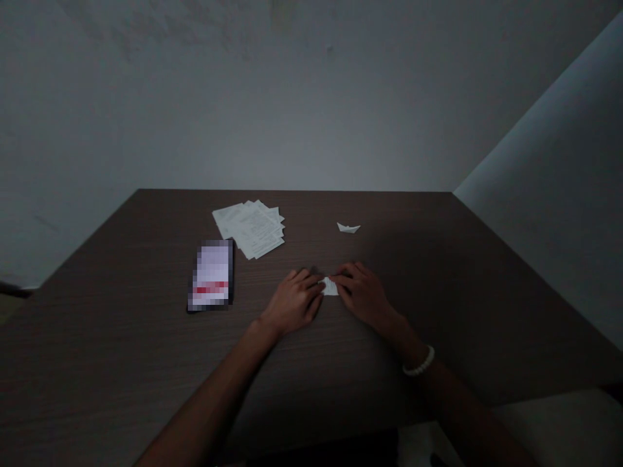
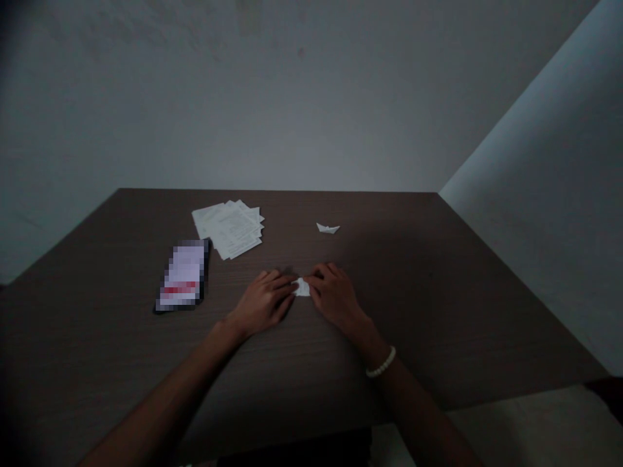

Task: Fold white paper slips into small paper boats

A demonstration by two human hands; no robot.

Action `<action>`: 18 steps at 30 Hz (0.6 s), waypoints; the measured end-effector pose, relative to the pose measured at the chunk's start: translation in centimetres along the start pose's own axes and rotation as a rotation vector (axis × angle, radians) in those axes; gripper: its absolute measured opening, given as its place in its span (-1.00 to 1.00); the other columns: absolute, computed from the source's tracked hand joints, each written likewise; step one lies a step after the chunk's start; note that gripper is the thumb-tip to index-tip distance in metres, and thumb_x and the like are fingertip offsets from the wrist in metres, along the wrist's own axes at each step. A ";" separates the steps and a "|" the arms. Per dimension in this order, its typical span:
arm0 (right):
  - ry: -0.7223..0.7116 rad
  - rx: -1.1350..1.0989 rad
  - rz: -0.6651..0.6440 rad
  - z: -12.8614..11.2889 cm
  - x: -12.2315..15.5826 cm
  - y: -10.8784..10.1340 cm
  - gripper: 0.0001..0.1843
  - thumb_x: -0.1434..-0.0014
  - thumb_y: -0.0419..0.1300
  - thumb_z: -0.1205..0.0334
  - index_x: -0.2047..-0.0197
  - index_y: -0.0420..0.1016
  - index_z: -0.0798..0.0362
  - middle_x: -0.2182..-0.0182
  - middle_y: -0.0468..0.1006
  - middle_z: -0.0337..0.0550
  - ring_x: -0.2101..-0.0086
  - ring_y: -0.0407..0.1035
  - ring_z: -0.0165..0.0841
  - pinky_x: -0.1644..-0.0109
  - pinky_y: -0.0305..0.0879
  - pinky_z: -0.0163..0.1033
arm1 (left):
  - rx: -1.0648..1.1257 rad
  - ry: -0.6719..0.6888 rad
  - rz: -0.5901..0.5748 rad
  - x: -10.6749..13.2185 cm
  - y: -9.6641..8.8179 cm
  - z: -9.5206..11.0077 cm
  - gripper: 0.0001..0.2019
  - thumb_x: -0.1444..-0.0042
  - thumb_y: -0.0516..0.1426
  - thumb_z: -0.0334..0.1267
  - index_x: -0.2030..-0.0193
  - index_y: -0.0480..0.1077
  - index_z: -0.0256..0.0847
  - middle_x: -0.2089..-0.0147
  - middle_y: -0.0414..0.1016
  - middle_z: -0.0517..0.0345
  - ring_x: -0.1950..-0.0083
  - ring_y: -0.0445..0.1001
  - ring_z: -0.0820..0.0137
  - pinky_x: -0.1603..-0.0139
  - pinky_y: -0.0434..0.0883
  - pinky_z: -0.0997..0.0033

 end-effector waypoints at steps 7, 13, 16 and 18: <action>0.022 0.049 -0.001 -0.1 0.0 -0.1 -0.78 -0.25 0.11 0.29 0.08 0.53 -0.04 0.14 0.46 -0.09 0.11 0.27 -0.23 0.05 0.21 -0.14 | -0.033 0.019 0.030 0.1 -0.3 0.0 -0.77 -0.26 0.01 -0.27 0.17 0.48 -0.25 0.08 0.55 0.02 0.07 0.35 0.20 0.08 0.22 0.15; 0.022 0.058 -0.001 -0.3 0.0 -0.2 -0.81 -0.26 0.12 0.25 0.11 0.54 -0.02 0.14 0.46 -0.09 0.12 0.28 -0.24 0.05 0.22 -0.14 | 0.007 0.119 0.089 0.5 -0.9 0.7 -0.74 -0.24 0.02 -0.29 0.40 0.47 -0.23 0.35 0.55 0.08 0.24 0.36 0.29 0.21 0.22 0.24; 0.022 0.053 0.001 -0.3 0.0 -0.2 -0.80 -0.26 0.11 0.24 0.11 0.54 -0.02 0.14 0.46 -0.09 0.11 0.28 -0.23 0.05 0.22 -0.14 | 0.060 0.157 0.136 0.7 -1.2 1.0 -0.73 -0.24 0.03 -0.29 0.43 0.47 -0.23 0.42 0.53 0.10 0.28 0.36 0.32 0.24 0.25 0.27; 0.023 0.041 -0.003 -0.2 0.0 -0.2 -0.79 -0.26 0.12 0.23 0.10 0.54 -0.02 0.14 0.46 -0.08 0.11 0.28 -0.22 0.04 0.22 -0.13 | 0.093 0.144 0.166 0.8 -1.2 0.8 -0.76 -0.24 0.04 -0.27 0.36 0.50 -0.23 0.38 0.55 0.09 0.26 0.37 0.30 0.23 0.28 0.27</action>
Point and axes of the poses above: each hand's wrist, its own x-axis away from the middle knuckle, its own y-axis out of the palm, z = x × y, the point moved 10 cm from there along -x, towards the middle knuckle
